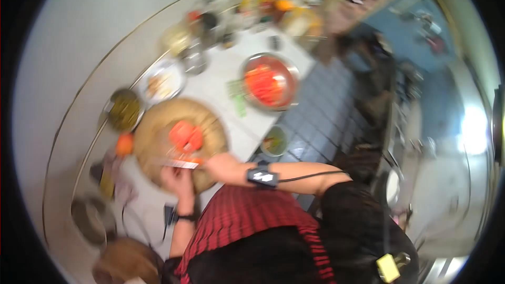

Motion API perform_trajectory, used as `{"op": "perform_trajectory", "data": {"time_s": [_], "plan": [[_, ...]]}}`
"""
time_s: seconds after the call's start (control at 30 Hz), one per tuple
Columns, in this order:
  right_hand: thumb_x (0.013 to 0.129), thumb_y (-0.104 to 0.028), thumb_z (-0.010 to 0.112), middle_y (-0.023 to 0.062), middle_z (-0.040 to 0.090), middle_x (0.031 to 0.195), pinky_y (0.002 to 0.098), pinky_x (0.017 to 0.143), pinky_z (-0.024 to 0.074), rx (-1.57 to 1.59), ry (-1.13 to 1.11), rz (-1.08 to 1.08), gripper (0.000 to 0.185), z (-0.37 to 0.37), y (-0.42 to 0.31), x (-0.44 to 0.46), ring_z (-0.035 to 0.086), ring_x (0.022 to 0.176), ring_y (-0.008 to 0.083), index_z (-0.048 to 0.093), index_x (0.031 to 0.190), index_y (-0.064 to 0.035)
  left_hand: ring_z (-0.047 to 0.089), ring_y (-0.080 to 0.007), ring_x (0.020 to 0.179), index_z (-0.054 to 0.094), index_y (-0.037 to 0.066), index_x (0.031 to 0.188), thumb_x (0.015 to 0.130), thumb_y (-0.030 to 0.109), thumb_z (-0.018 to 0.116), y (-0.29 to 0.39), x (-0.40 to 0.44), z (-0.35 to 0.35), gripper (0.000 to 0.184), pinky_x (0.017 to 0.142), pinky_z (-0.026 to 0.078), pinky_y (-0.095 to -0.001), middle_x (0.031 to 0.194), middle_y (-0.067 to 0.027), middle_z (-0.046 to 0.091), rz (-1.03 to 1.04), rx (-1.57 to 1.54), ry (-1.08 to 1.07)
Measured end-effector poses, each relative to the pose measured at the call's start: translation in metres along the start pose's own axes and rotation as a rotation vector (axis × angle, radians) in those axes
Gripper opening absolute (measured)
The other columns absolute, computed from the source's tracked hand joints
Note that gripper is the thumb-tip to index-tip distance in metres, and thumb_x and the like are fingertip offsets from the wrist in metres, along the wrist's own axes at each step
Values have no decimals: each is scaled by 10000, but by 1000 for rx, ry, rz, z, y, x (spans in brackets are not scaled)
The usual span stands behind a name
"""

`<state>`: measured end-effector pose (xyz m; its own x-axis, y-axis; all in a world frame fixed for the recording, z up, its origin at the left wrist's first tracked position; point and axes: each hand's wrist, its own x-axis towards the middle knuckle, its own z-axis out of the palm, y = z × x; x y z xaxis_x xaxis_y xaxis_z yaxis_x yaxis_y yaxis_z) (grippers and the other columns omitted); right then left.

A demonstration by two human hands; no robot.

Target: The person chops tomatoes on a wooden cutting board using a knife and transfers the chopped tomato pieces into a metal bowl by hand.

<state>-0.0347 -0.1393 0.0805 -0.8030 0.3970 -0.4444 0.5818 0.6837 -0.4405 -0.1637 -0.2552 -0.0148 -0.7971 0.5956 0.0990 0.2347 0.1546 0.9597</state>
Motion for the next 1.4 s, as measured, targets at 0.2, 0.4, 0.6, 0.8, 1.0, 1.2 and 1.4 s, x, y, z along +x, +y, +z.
{"op": "perform_trajectory", "data": {"time_s": [0.2,0.4,0.6,0.8,1.0,1.2,1.4], "plan": [[902,-136,503,263,698,868,524,711,553,-55,14,10,198,19,-14,40,704,812,419,638,942,3,554,-281,821,623,55,893,704,66,755,-27,-7,-7,231,729,474,-384,878,-103,564,75,255,84],[912,-187,568,281,661,785,535,693,523,77,119,-107,210,32,9,58,657,770,470,598,980,10,561,-287,861,609,41,939,712,27,739,-17,-11,-14,261,779,490,-392,962,-126,561,65,198,106],[891,-165,608,301,614,704,560,654,490,41,79,-117,212,-31,-18,12,629,713,483,540,961,24,582,-319,940,596,43,949,711,19,740,-23,-13,-19,279,817,495,-396,1014,-132,569,126,193,85],[886,-153,594,299,623,728,561,685,495,4,-12,-70,200,-21,-7,-2,626,741,495,554,941,35,569,-334,916,588,48,942,705,61,735,-20,-9,-24,279,805,489,-414,964,-129,540,196,295,31],[891,-170,584,304,644,768,569,694,506,-7,-1,-66,218,32,-7,42,644,749,486,588,921,46,570,-333,927,587,54,960,717,92,729,-26,-8,-23,284,805,489,-421,967,-131,533,206,332,29],[903,-187,600,307,635,749,555,672,508,159,93,-140,230,19,-6,50,641,743,488,599,988,27,579,-331,950,585,37,978,723,43,727,-27,-10,-22,291,831,493,-412,1002,-139,546,187,236,20],[891,-166,600,309,622,713,557,658,508,28,47,-138,228,-16,-20,9,634,717,491,535,979,34,583,-328,944,587,31,956,731,14,730,-32,-17,-27,267,824,496,-409,984,-143,551,206,230,13]]}}
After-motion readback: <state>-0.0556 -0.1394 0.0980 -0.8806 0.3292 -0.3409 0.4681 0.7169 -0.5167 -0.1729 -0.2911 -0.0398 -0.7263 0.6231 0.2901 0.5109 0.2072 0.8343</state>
